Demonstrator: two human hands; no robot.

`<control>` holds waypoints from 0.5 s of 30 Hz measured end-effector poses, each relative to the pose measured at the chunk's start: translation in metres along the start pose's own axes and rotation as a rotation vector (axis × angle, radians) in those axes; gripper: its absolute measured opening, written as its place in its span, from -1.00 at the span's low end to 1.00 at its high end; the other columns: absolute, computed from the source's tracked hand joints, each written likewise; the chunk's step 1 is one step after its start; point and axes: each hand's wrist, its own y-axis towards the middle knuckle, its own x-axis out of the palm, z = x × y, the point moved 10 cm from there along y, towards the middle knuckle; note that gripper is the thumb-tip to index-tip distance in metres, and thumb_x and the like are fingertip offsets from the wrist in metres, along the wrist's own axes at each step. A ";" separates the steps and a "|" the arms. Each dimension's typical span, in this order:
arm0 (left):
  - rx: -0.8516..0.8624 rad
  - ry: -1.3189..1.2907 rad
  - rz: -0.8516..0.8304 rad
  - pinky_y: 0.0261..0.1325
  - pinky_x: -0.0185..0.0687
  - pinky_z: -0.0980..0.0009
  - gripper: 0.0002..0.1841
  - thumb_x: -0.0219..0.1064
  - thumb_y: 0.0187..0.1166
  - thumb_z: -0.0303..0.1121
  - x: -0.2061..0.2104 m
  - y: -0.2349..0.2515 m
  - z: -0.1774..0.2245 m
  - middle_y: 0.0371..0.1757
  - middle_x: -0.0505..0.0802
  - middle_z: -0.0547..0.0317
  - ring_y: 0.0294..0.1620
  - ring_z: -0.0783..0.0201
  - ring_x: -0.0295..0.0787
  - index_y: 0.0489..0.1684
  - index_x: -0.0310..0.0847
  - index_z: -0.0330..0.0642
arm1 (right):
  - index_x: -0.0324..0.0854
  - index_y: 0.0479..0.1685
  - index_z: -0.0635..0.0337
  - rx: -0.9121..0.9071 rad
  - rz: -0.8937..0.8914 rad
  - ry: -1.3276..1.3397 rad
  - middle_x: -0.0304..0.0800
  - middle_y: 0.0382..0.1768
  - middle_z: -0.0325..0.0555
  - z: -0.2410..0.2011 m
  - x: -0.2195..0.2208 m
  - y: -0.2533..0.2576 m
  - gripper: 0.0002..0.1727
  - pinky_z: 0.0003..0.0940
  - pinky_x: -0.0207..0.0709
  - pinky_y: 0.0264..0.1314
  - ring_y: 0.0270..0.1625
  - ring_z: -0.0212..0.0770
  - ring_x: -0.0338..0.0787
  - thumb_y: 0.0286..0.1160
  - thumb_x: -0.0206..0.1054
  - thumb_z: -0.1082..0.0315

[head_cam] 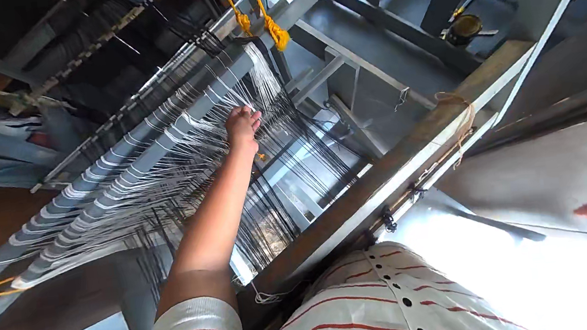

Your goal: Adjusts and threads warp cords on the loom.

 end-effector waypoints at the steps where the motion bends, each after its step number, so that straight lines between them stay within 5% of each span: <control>1: 0.009 -0.013 -0.009 0.15 0.69 0.39 -0.73 -0.02 0.88 -0.39 0.002 0.002 0.000 0.25 0.73 -0.02 0.04 0.31 0.78 0.32 0.44 -0.35 | 0.76 -0.13 0.48 0.114 -0.109 -0.130 0.86 -0.31 -0.08 0.015 0.006 0.000 -0.81 -0.41 0.69 -0.07 -0.31 -0.42 0.77 0.50 0.29 0.51; 2: 0.014 -0.029 -0.019 0.15 0.69 0.38 -0.74 -0.02 0.88 -0.40 0.005 0.004 -0.001 0.23 0.75 -0.02 0.03 0.31 0.79 0.30 0.44 -0.36 | 0.78 -0.01 0.49 0.229 -0.194 -0.251 0.88 -0.19 0.20 0.025 0.007 0.001 -0.77 -0.01 0.66 0.12 -0.15 -0.05 0.84 0.59 0.31 0.48; 4: 0.021 -0.048 -0.033 0.18 0.69 0.38 -0.74 -0.01 0.87 -0.42 0.008 0.006 -0.001 0.23 0.74 -0.03 0.05 0.32 0.78 0.29 0.44 -0.39 | 0.75 0.13 0.48 0.281 -0.161 -0.393 0.83 -0.01 0.43 0.012 -0.005 0.015 -0.71 0.34 0.52 0.31 0.07 0.30 0.82 0.66 0.31 0.41; 8: 0.028 -0.068 -0.050 0.22 0.67 0.38 -0.69 -0.02 0.88 -0.39 0.007 0.006 -0.002 0.25 0.74 -0.08 0.09 0.31 0.78 0.35 0.41 -0.43 | 0.75 0.07 0.43 -0.160 0.082 -0.567 0.83 -0.08 0.39 -0.127 -0.008 0.062 -0.47 0.40 0.57 0.10 -0.03 0.32 0.83 0.69 0.23 0.03; 10: 0.025 -0.079 -0.065 0.22 0.66 0.39 -0.69 -0.01 0.87 -0.41 0.005 0.005 -0.002 0.24 0.74 -0.09 0.08 0.31 0.77 0.36 0.41 -0.45 | 0.83 -0.01 0.34 -0.462 0.119 -0.639 0.82 -0.20 0.25 -0.217 0.037 0.083 -0.62 0.29 0.60 -0.12 -0.22 0.20 0.80 0.63 0.33 0.15; 12: 0.013 -0.099 -0.078 0.20 0.68 0.37 -0.69 0.00 0.85 -0.43 0.004 0.005 -0.003 0.24 0.74 -0.10 0.07 0.29 0.78 0.38 0.40 -0.45 | 0.86 0.00 0.28 -0.591 -0.010 -0.721 0.83 -0.14 0.22 -0.279 0.105 0.113 -0.75 0.33 0.62 -0.01 -0.09 0.24 0.82 0.58 0.44 0.28; 15: -0.028 -0.162 -0.104 0.14 0.73 0.31 -0.68 -0.05 0.85 -0.45 0.003 0.002 -0.004 0.28 0.71 -0.13 0.04 0.23 0.80 0.41 0.38 -0.45 | 0.80 0.09 0.30 -0.556 -0.318 -0.849 0.81 0.03 0.30 -0.313 0.213 0.181 -0.62 0.44 0.53 0.18 0.17 0.35 0.77 0.65 0.37 0.12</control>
